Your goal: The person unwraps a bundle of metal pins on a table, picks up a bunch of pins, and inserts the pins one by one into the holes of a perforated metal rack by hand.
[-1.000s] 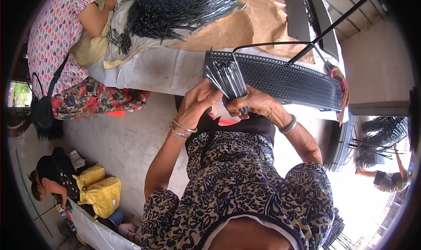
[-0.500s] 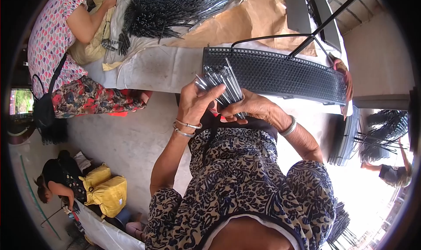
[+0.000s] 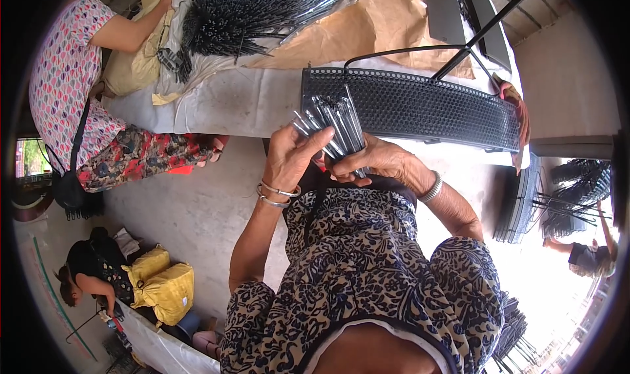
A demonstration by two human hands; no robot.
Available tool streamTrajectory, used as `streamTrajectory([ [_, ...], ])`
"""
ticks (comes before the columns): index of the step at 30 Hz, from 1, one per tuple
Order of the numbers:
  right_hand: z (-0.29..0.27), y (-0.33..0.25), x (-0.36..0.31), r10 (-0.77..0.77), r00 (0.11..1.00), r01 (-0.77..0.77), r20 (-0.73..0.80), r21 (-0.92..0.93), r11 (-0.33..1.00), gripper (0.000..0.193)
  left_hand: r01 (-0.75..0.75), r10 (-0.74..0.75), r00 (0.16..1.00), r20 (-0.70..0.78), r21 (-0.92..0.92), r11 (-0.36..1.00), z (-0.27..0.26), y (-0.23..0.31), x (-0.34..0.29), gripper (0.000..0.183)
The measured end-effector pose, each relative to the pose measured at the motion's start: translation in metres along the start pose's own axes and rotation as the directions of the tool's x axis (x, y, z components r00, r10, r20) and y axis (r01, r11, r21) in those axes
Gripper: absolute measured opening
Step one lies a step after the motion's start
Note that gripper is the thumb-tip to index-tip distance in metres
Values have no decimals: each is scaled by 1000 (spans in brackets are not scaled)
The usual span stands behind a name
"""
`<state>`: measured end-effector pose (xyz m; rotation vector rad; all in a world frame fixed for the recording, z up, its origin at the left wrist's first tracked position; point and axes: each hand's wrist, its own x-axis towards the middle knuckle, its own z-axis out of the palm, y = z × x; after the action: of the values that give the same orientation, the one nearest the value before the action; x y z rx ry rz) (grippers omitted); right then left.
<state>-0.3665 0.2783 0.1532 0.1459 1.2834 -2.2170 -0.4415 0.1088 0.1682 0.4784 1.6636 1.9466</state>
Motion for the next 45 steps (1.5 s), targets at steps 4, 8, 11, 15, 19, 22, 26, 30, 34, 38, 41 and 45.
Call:
streamTrajectory([
  [4,-1,-2,6,22,998,-28,62,101,994,24,99,-99,995,23,-14,995,-10,4,2,35],
  [8,-4,3,12,10,992,-32,123,177,984,24,106,-102,992,70,-64,992,-14,5,4,40],
  [11,-6,6,16,10,987,-44,161,209,977,23,129,-123,988,89,-61,990,-17,6,4,42],
  [15,-4,9,18,9,988,-42,152,217,975,23,75,-70,996,58,-89,993,-15,0,5,21],
  [19,-1,11,18,-10,988,-29,152,246,969,23,88,-85,994,62,-48,995,-16,4,0,31],
  [22,-2,14,20,-41,988,5,150,236,972,24,112,-110,991,80,-20,993,-15,12,-3,44],
  [26,-3,15,24,-73,984,36,160,223,974,26,115,-116,990,86,13,993,-16,15,-2,44],
  [30,-6,15,29,-74,980,24,183,261,965,26,187,-191,980,57,61,980,-16,18,2,44],
  [34,-2,7,30,-66,984,16,167,288,958,23,60,-60,998,4,9,998,-13,15,7,35],
  [38,7,-18,26,-132,979,90,-157,-250,964,17,62,-61,998,19,-65,996,-36,-16,9,74],
  [41,-8,-25,29,-557,827,301,-68,-784,542,23,278,-296,954,37,-472,837,-46,-16,15,96],
  [45,-18,-48,21,-600,779,195,182,-980,-44,39,606,-419,789,449,-458,651,-64,-39,18,100],
])
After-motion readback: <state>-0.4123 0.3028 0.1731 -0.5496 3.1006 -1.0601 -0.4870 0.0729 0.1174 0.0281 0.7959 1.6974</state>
